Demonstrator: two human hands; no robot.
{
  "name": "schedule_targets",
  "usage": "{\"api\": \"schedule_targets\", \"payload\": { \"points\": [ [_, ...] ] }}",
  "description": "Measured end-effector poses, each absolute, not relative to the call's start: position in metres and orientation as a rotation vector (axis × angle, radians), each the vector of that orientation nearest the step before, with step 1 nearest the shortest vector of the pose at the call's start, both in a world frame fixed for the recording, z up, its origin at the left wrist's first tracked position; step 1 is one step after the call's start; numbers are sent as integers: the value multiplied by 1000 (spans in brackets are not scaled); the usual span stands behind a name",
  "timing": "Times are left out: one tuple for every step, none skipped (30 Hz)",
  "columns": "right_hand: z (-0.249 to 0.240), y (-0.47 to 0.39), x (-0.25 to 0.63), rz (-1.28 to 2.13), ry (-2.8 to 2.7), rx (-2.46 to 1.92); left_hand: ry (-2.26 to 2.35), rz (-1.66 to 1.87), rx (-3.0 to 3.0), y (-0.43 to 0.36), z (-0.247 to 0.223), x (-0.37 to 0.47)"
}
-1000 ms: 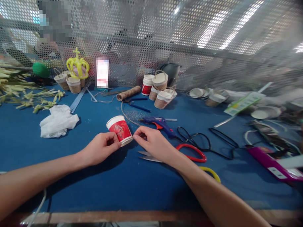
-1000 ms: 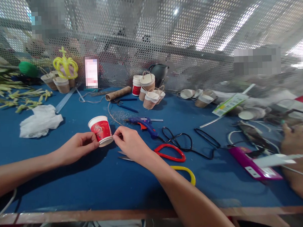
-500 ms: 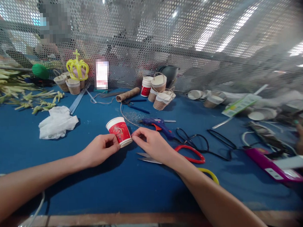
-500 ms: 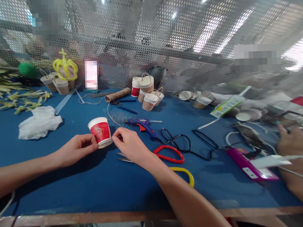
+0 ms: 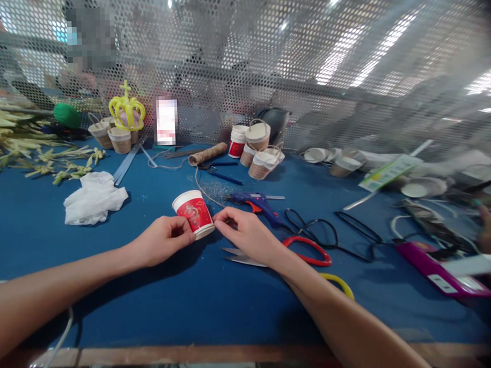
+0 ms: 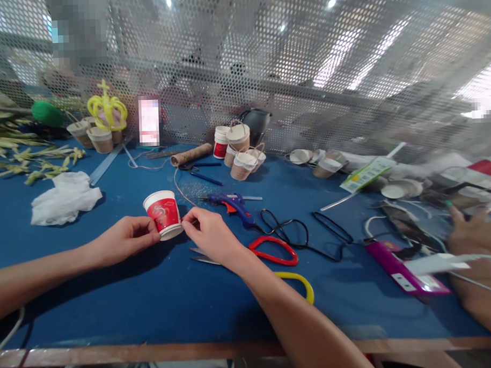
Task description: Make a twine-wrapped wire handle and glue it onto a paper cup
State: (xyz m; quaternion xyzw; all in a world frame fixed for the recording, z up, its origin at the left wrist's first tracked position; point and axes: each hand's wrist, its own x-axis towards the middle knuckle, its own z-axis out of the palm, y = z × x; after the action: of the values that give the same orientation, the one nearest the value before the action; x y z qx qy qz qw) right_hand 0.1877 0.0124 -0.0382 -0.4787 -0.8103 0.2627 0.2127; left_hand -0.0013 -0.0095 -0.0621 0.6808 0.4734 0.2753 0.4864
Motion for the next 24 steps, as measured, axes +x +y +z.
{"api": "schedule_targets", "payload": {
  "points": [
    [-38, 12, 188, 733, -2248, -1325, 1153, 664, 1656, -9, -62, -2],
    [-39, 13, 188, 737, -2247, -1321, 1160, 656, 1657, -9, -62, -2],
    [-39, 13, 188, 739, -2247, -1318, 1172, 646, 1660, -8, -62, -3],
    [-39, 13, 188, 742, -2245, -1316, 1191, 633, 1667, -7, -62, -3],
    [-39, 13, 188, 746, -2243, -1315, 1214, 617, 1680, -6, -62, -4],
    [-39, 13, 188, 751, -2241, -1317, 1241, 600, 1700, -5, -63, -5],
    [-39, 13, 188, 757, -2238, -1320, 1271, 585, 1730, -4, -63, -5],
    [-39, 14, 188, 761, -2234, -1324, 1305, 574, 1766, -2, -63, -6],
    [-39, 14, 189, 764, -2232, -1328, 1342, 566, 1804, -1, -64, -7],
    [-39, 14, 189, 766, -2232, -1331, 1379, 563, 1842, 0, -64, -8],
    [-38, 13, 189, 767, -2231, -1334, 1413, 566, 1876, 1, -64, -9],
    [-38, 13, 189, 768, -2229, -1337, 1442, 570, 1903, 2, -64, -10],
    [-38, 13, 189, 768, -2227, -1339, 1466, 573, 1923, 3, -63, -11],
    [-37, 13, 189, 767, -2226, -1341, 1484, 571, 1938, 4, -62, -11],
    [-37, 13, 189, 765, -2225, -1343, 1500, 563, 1952, 5, -62, -12],
    [-37, 13, 189, 760, -2223, -1345, 1509, 551, 1963, 6, -61, -12],
    [-38, 13, 189, 757, -2222, -1345, 1513, 540, 1972, 6, -60, -12],
    [-38, 13, 189, 755, -2221, -1342, 1513, 534, 1980, 6, -60, -12],
    [-39, 14, 189, 756, -2220, -1339, 1509, 530, 1987, 6, -59, -12],
    [-40, 14, 189, 758, -2219, -1334, 1503, 525, 1994, 6, -59, -12],
    [-40, 14, 189, 762, -2218, -1330, 1497, 513, 2002, 6, -59, -12],
    [-41, 15, 189, 766, -2217, -1329, 1495, 490, 2011, 6, -58, -13],
    [-41, 15, 189, 768, -2217, -1331, 1494, 448, 2019, 7, -57, -15],
    [-41, 15, 190, 769, -2217, -1336, 1483, 386, 2033, 9, -54, -18]
  ]
}}
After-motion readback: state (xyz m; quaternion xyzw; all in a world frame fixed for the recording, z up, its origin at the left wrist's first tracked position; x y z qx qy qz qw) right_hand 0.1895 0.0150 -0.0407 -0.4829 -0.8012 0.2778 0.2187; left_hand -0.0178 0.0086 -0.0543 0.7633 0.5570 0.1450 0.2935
